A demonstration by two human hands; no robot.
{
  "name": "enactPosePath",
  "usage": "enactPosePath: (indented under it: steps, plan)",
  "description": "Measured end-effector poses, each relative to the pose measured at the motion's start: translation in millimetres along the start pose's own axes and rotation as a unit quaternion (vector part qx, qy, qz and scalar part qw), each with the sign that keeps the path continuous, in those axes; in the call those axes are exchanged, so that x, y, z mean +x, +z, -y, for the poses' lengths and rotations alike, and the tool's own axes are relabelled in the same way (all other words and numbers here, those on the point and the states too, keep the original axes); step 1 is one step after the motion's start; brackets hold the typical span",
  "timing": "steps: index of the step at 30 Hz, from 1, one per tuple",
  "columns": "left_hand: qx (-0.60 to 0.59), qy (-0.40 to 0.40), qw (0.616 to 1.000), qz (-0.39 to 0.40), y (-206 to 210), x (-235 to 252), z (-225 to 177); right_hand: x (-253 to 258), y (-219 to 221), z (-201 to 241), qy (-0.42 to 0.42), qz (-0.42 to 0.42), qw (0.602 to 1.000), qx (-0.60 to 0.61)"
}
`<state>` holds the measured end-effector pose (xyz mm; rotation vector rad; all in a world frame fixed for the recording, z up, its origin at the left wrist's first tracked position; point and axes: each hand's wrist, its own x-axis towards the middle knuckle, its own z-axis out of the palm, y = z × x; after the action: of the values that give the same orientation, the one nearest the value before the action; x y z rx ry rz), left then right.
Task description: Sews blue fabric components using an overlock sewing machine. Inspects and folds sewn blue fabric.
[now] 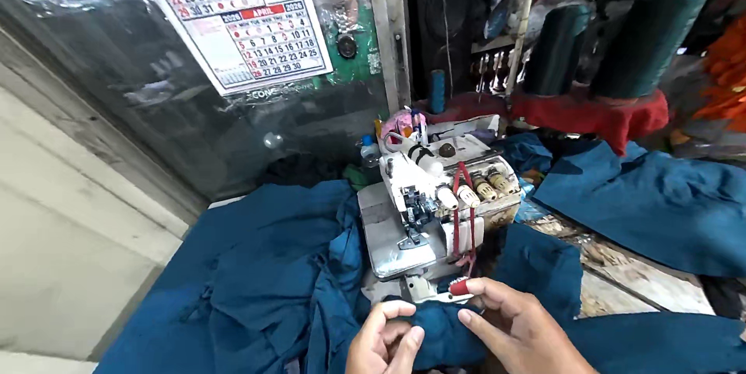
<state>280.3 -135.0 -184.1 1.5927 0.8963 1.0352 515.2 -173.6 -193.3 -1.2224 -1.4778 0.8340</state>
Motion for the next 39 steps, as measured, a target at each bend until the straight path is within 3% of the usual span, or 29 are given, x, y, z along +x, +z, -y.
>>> enactPosePath:
  steps: [5,10,14,16,21,26,30,35,39]
  plan:
    - [0.034,-0.016,0.999,-0.024,-8,7,6,3,0,7,0.037,0.031,0.994,-0.097]
    - [0.031,0.003,0.999,-0.043,-9,14,-4,7,2,7,0.007,0.017,0.990,-0.139]
    - [0.045,0.049,0.997,-0.047,2,15,-24,1,9,13,-0.029,-0.049,0.984,-0.170]
    - [0.099,0.051,0.994,-0.021,19,13,-14,-4,21,-2,-0.009,-0.097,0.979,-0.180]
    - [0.157,0.026,0.987,0.026,38,7,12,-31,26,4,0.091,-0.060,0.993,0.040]
    - [0.150,-0.011,0.986,0.065,42,17,7,-21,15,-9,0.141,-0.051,0.987,0.050]
    - [0.103,0.002,0.993,0.057,42,20,5,-20,-3,-6,0.150,0.009,0.984,0.098]
    - [0.204,0.056,0.977,-0.008,55,11,3,-22,1,-2,0.135,-0.074,0.985,0.081]
    - [0.211,0.078,0.973,-0.057,65,-6,13,-26,16,8,0.128,-0.125,0.968,0.175]
